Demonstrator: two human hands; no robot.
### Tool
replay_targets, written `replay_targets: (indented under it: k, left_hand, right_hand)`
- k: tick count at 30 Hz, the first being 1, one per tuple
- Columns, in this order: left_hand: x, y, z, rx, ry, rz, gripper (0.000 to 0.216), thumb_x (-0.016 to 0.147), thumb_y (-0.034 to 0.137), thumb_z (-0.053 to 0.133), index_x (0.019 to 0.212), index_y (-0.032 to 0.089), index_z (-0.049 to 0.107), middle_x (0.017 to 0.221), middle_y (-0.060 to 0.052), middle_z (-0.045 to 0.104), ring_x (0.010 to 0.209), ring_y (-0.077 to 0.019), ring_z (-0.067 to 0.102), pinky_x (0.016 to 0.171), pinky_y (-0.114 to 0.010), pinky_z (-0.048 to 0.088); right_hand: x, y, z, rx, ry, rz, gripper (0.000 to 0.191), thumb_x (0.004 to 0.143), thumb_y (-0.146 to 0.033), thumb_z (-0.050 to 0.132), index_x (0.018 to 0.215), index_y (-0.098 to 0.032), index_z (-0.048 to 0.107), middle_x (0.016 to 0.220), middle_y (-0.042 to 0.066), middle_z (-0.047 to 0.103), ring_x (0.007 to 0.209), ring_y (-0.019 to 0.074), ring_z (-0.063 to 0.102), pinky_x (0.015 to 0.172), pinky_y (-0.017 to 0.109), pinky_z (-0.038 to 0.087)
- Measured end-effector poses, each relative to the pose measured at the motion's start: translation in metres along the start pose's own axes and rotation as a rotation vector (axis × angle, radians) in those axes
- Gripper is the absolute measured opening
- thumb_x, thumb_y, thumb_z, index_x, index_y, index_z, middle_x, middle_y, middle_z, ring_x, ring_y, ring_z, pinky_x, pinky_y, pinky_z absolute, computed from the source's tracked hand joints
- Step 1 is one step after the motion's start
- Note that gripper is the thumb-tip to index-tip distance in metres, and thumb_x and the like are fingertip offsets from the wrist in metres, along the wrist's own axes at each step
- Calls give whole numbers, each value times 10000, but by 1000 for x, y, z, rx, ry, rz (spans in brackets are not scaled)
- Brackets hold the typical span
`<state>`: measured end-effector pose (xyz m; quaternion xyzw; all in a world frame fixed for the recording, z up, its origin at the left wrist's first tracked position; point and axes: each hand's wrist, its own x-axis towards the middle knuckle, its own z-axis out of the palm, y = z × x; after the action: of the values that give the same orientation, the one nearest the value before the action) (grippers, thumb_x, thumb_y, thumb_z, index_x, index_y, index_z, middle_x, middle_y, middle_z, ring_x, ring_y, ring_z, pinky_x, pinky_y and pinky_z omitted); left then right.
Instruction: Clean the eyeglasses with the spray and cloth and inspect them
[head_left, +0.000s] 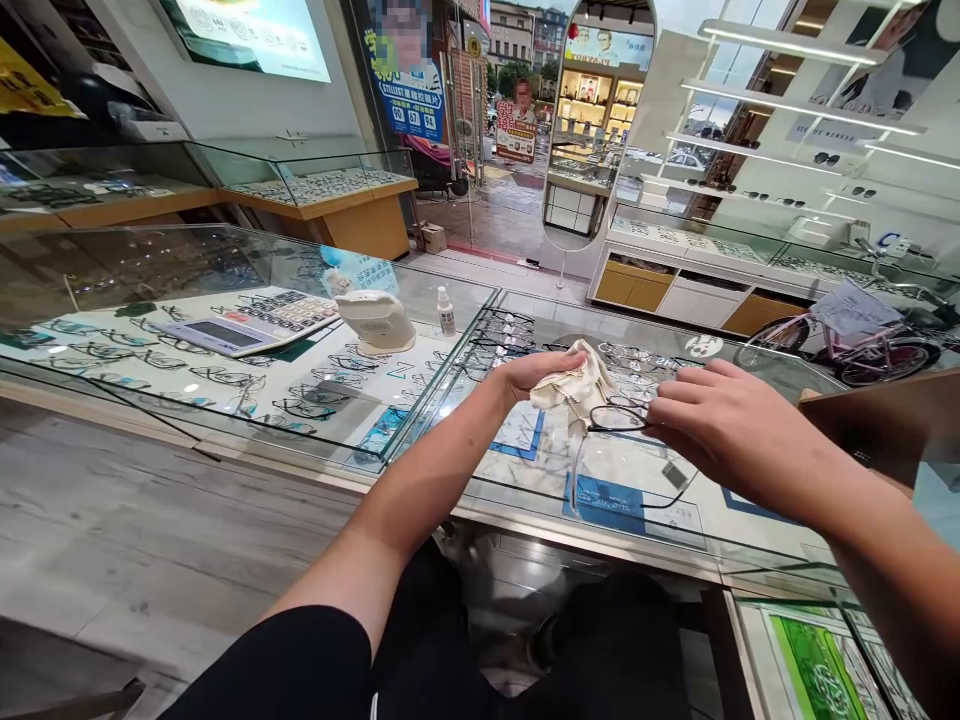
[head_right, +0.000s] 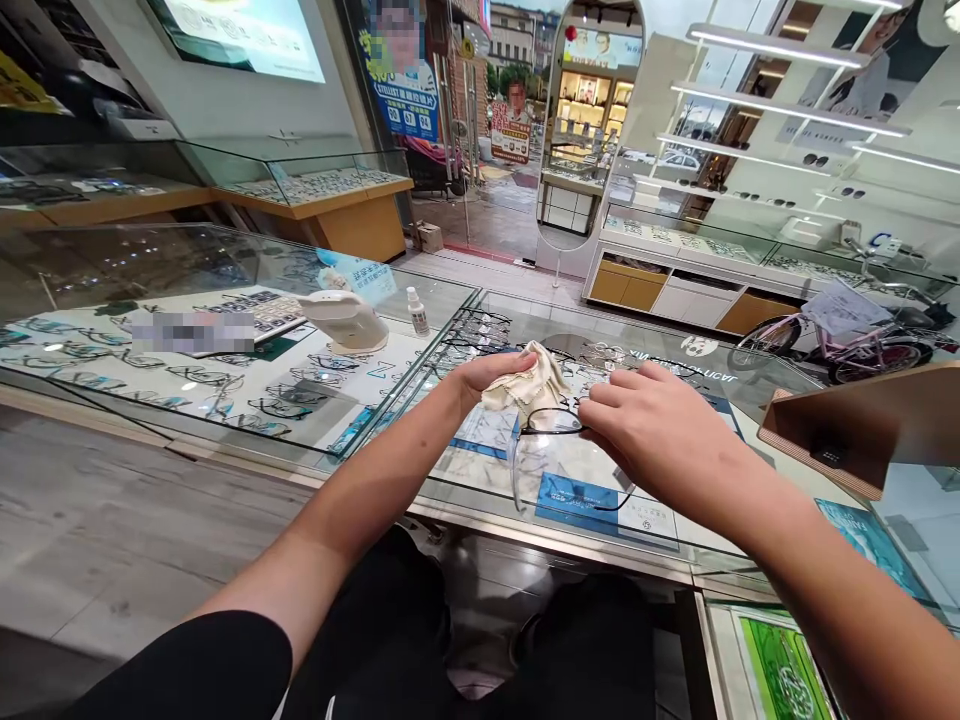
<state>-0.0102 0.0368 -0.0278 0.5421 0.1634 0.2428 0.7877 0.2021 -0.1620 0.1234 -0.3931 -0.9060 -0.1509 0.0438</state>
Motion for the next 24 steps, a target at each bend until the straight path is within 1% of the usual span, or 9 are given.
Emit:
replay_targets:
  k: [2, 5, 7, 10, 12, 14, 18, 22, 24]
  left_hand:
    - [3, 3, 5, -17, 8, 38, 528, 707, 536, 946, 994, 131, 767, 889, -84, 764, 768, -172, 692, 746, -283, 521]
    - [4, 8, 11, 8, 33, 106, 450, 694, 442, 943, 954, 126, 755, 872, -80, 743, 761, -163, 670, 730, -282, 493]
    - [3, 12, 12, 25, 16, 120, 445, 687, 430, 937, 934, 117, 738, 837, -73, 719, 740, -157, 658, 707, -281, 486]
    - [2, 13, 12, 33, -28, 121, 508, 698, 476, 943, 983, 118, 723, 798, -44, 689, 659, -123, 612, 614, -247, 442]
    - [2, 12, 12, 48, -45, 85, 564, 711, 558, 937, 986, 116, 720, 787, -40, 690, 613, -107, 587, 558, -228, 408]
    - [3, 10, 13, 50, -48, 49, 623, 690, 631, 936, 965, 114, 724, 793, -48, 707, 607, -109, 601, 543, -220, 417]
    - [5, 7, 16, -19, -18, 39, 618, 662, 632, 955, 955, 131, 741, 815, -51, 745, 659, -132, 665, 600, -221, 499]
    - [7, 6, 15, -183, 86, 9, 577, 788, 687, 841, 893, 128, 741, 811, -94, 781, 738, -191, 740, 725, -285, 579]
    - [8, 6, 12, -234, 104, -20, 509, 860, 619, 799, 913, 114, 758, 823, -116, 799, 770, -209, 763, 775, -306, 593]
  right_hand:
    - [-6, -2, -4, -135, -3, -3, 298, 1079, -254, 500, 814, -237, 634, 753, 52, 664, 737, 220, 524, 749, 395, 282]
    - [-11, -1, -7, -271, -3, 1, 275, 1053, -186, 505, 807, -238, 616, 760, 60, 656, 746, 235, 507, 754, 408, 264]
    - [-11, 1, -6, -334, -12, -9, 260, 1037, -153, 515, 814, -235, 620, 763, 61, 654, 752, 238, 501, 760, 407, 268]
    - [-7, 2, 1, -417, -27, -51, 223, 998, -107, 557, 826, -225, 637, 766, 63, 650, 762, 241, 496, 761, 402, 272]
    - [-5, 2, 6, -451, -37, -88, 199, 973, -90, 588, 835, -218, 648, 769, 66, 649, 773, 245, 500, 758, 400, 269]
    - [-4, 0, 12, -454, -51, -96, 182, 959, -84, 611, 839, -215, 653, 780, 67, 657, 788, 249, 509, 757, 396, 269]
    - [-6, -6, 20, -418, -57, -53, 175, 939, -70, 636, 842, -215, 648, 796, 56, 676, 792, 243, 521, 759, 389, 265]
    - [-8, -6, 27, -372, -45, -10, 176, 959, -94, 642, 833, -217, 635, 780, 35, 679, 761, 229, 516, 755, 384, 266]
    - [-9, -5, 30, -362, -33, 19, 192, 979, -110, 630, 822, -219, 621, 776, 34, 682, 761, 226, 518, 756, 381, 268]
